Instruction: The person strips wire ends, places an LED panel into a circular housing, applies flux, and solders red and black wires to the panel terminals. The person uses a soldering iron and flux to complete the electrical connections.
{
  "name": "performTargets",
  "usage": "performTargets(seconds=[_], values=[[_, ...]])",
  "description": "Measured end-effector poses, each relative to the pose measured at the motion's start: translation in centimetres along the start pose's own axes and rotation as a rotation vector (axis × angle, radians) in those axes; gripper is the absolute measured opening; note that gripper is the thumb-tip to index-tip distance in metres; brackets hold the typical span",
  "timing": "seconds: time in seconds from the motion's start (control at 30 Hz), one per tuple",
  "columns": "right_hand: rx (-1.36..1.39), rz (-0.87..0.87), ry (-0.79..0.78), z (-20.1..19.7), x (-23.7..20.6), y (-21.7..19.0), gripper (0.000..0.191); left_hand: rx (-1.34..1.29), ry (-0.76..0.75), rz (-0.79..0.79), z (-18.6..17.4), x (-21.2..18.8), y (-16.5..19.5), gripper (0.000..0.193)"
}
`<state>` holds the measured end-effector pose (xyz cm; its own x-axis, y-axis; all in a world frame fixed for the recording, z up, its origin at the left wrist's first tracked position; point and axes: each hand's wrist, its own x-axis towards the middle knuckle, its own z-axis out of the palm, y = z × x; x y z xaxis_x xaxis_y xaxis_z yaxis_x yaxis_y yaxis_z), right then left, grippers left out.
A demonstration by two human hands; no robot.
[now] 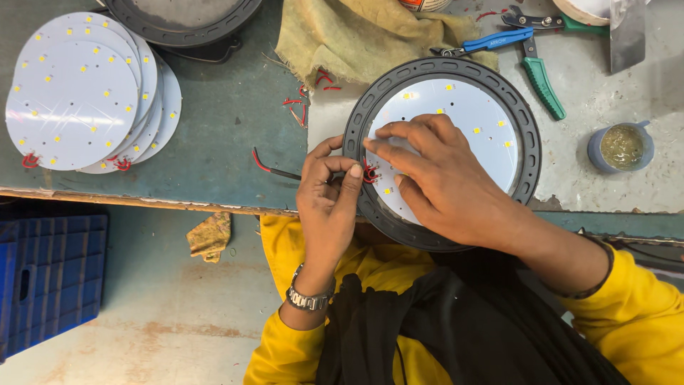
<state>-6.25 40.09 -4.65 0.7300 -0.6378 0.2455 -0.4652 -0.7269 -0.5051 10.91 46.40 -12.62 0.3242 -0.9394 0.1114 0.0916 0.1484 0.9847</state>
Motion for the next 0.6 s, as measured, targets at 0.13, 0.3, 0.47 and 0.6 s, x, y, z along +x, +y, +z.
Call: performTargets(seconds=[0.13, 0.3, 0.47, 0.6], values=[[-0.002, 0.025, -0.017, -0.1, -0.4, -0.4, 0.051, -0.021, 0.004, 0.003, 0.3, -0.1, 0.2, 0.009], [0.002, 0.04, -0.04, -0.2, -1.4, -1.1, 0.049, 0.028, 0.006, -0.003, 0.4, -0.2, 0.4, 0.008], [-0.133, -0.01, -0.045, 0.3, -2.3, -2.0, 0.047, -0.034, -0.015, 0.016, 0.3, -0.1, 0.0, 0.006], [-0.163, -0.01, -0.039, 0.5, -2.6, -2.4, 0.048, -0.076, -0.036, -0.011, -0.3, 0.3, -0.3, 0.006]])
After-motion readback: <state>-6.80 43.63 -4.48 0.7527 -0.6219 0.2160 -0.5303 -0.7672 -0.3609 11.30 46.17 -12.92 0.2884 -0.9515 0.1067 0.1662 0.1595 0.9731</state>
